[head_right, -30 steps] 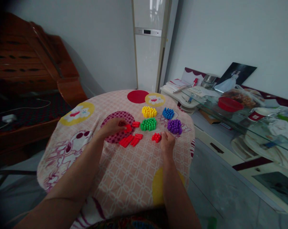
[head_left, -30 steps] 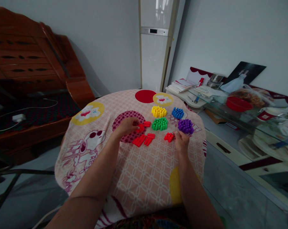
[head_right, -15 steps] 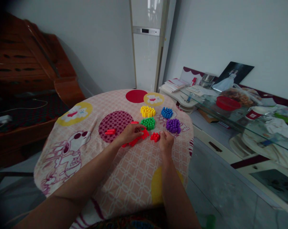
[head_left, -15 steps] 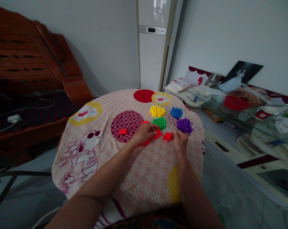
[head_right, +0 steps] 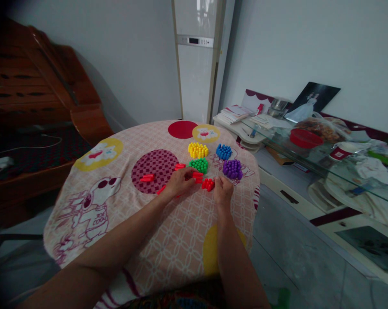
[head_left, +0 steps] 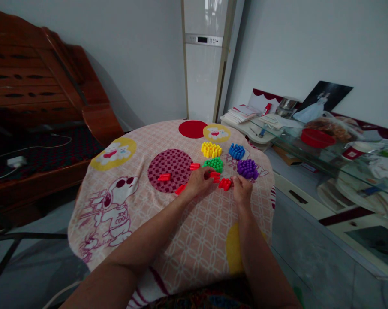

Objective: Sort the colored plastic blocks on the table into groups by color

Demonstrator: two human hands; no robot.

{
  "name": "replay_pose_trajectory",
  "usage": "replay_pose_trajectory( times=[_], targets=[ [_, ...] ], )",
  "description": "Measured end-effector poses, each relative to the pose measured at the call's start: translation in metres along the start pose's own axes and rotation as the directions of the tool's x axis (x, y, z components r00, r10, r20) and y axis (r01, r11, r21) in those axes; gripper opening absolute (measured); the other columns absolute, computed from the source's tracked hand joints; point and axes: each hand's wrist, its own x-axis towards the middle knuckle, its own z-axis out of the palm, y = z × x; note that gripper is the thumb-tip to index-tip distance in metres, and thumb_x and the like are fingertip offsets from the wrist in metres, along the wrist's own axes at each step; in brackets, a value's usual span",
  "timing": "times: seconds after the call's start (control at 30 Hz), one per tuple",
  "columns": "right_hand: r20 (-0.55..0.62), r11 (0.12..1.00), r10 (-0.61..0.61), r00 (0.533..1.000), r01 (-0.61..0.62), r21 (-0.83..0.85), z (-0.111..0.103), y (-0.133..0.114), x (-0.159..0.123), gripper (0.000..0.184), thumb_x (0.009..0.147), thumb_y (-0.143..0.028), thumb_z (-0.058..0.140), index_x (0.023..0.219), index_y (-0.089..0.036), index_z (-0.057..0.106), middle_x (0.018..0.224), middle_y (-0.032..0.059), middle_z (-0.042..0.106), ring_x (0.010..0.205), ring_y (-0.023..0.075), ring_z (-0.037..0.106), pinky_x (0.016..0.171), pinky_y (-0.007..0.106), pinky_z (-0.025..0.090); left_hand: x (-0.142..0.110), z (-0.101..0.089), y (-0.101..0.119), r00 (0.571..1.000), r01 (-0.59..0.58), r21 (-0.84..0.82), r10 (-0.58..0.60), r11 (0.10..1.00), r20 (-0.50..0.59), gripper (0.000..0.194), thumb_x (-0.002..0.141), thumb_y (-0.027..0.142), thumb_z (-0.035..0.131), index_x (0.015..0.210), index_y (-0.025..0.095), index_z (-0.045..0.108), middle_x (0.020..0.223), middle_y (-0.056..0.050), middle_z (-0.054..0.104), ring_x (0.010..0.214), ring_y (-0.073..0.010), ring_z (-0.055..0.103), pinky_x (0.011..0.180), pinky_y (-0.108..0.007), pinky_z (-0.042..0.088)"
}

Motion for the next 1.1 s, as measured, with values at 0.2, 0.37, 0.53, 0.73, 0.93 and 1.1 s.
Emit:
replay_pose_trajectory(
  times=[0.2, 0.37, 0.53, 0.73, 0.93, 1.1],
  targets=[
    [-0.011, 1.000, -0.007, 1.000, 0.006, -0.028, 0.000, 0.002, 0.001, 0.033, 0.082, -0.041, 0.050, 0.063, -0.017, 0.064, 0.060, 0.0016, 0.061, 0.058, 0.0156, 0.053, 0.059, 0.027, 0.043, -0.003, 0.018, 0.004, 0.996, 0.066, 0.171, -0.054, 0.983, -0.075, 0.018, 0.077, 0.020, 0.061, 0.094, 0.015, 0.064, 0.074, -0.002, 0.066, 0.067, -0.0155, 0.059, 0.065, -0.027, 0.045],
    [-0.016, 0.998, -0.024, 1.000, 0.023, -0.064, -0.001, 0.003, 0.001, 0.033, 0.081, -0.042, 0.049, 0.063, -0.018, 0.063, 0.059, 0.0005, 0.059, 0.059, 0.0157, 0.051, 0.060, 0.027, 0.041, -0.010, 0.021, 0.007, 0.999, -0.021, 0.353, 0.006, 0.936, 0.042, 0.040, 0.079, 0.018, 0.059, 0.119, 0.018, 0.064, 0.086, -0.009, 0.071, 0.077, -0.0229, 0.064, 0.070, -0.032, 0.047],
    [-0.001, 0.996, -0.042, 0.999, 0.041, -0.082, -0.002, 0.004, 0.001, 0.034, 0.083, -0.041, 0.048, 0.063, -0.018, 0.062, 0.060, -0.0001, 0.057, 0.059, 0.0151, 0.049, 0.060, 0.027, 0.039, -0.012, 0.009, 0.018, 0.988, -0.055, 0.452, -0.018, 0.891, 0.155, 0.022, 0.087, 0.025, 0.053, 0.094, 0.017, 0.072, 0.079, -0.012, 0.069, 0.074, -0.0252, 0.064, 0.070, -0.034, 0.047],
    [-0.008, 0.997, -0.037, 0.999, 0.036, -0.070, -0.002, 0.004, 0.001, 0.032, 0.082, -0.041, 0.049, 0.064, -0.018, 0.062, 0.059, -0.0002, 0.057, 0.060, 0.0155, 0.050, 0.059, 0.026, 0.039, -0.009, 0.002, 0.020, 0.991, -0.063, 0.524, -0.008, 0.849, 0.133, 0.017, 0.084, 0.022, 0.056, 0.080, 0.016, 0.071, 0.085, -0.013, 0.069, 0.082, -0.0252, 0.065, 0.072, -0.032, 0.046],
    [-0.002, 0.998, -0.021, 1.000, 0.021, -0.059, -0.002, 0.002, 0.000, 0.034, 0.083, -0.040, 0.049, 0.062, -0.018, 0.062, 0.058, 0.0004, 0.058, 0.057, 0.0151, 0.051, 0.057, 0.026, 0.040, -0.006, 0.001, 0.010, 0.995, 0.050, 0.488, -0.083, 0.871, 0.047, 0.021, 0.082, 0.027, 0.059, 0.097, 0.016, 0.068, 0.080, -0.009, 0.070, 0.072, -0.0232, 0.065, 0.065, -0.030, 0.043],
    [-0.013, 0.998, -0.022, 1.000, 0.021, -0.064, -0.001, 0.000, 0.000, 0.034, 0.082, -0.041, 0.049, 0.062, -0.017, 0.063, 0.059, 0.0011, 0.060, 0.059, 0.0158, 0.052, 0.058, 0.026, 0.040, -0.004, 0.010, 0.006, 0.996, 0.067, 0.354, -0.085, 0.933, 0.034, 0.017, 0.079, 0.026, 0.063, 0.093, 0.016, 0.066, 0.074, -0.005, 0.067, 0.068, -0.0197, 0.062, 0.064, -0.029, 0.042]
  ],
)
